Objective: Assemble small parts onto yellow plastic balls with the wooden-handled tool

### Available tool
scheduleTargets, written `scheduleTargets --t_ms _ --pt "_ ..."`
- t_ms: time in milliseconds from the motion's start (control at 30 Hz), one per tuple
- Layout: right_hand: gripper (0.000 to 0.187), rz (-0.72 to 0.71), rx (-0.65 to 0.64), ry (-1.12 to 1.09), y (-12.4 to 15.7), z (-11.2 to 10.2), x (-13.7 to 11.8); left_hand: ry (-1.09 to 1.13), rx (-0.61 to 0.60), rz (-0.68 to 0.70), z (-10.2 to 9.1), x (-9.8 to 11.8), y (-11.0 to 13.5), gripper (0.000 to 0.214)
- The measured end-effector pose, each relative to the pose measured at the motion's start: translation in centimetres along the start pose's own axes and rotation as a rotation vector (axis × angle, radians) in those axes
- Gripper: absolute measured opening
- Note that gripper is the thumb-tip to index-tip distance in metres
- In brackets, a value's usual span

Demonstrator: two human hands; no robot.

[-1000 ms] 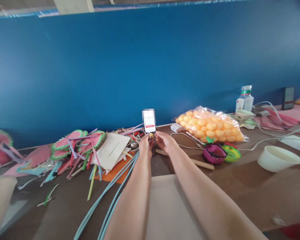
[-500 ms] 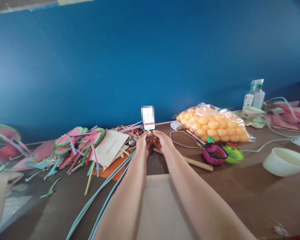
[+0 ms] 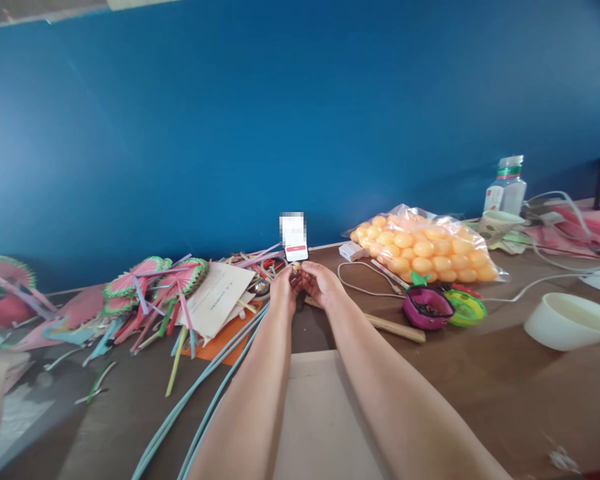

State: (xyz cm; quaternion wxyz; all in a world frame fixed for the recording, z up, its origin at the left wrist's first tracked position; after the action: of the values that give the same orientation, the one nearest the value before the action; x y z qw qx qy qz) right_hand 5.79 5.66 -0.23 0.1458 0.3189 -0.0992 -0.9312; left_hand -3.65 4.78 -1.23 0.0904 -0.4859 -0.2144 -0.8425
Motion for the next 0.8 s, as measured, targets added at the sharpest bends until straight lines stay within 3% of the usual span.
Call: scheduleTargets --t_ms 333,567,800 --pt "0.01 -0.025 -0.066 -0.014 0.26 0.29 0.04 0.005 0.012 0.012 -0.04 -0.04 -0.1 0.014" --pt "0.012 -0.068 0.023 0.021 -0.13 -0.13 0.2 -0.005 0.001 0.011 -0.01 0.02 -0.01 0.021" --pt "0.01 -0.057 0.007 0.028 -0.36 -0.43 0.3 -0.015 0.008 0.02 0.0 0.07 0.2 0.021"
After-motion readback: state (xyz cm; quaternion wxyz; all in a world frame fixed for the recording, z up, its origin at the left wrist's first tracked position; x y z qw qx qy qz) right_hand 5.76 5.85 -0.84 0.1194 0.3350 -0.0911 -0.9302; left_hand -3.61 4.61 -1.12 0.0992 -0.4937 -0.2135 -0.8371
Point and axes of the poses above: each hand's wrist, its own y-axis away from the middle knuckle, its own z-axis out of the palm, x = y × z, the point moved 2 cm from there along -y, towards the middle knuckle, and after that the axes turned 8 degrees about -y, right-handed, at the moved point
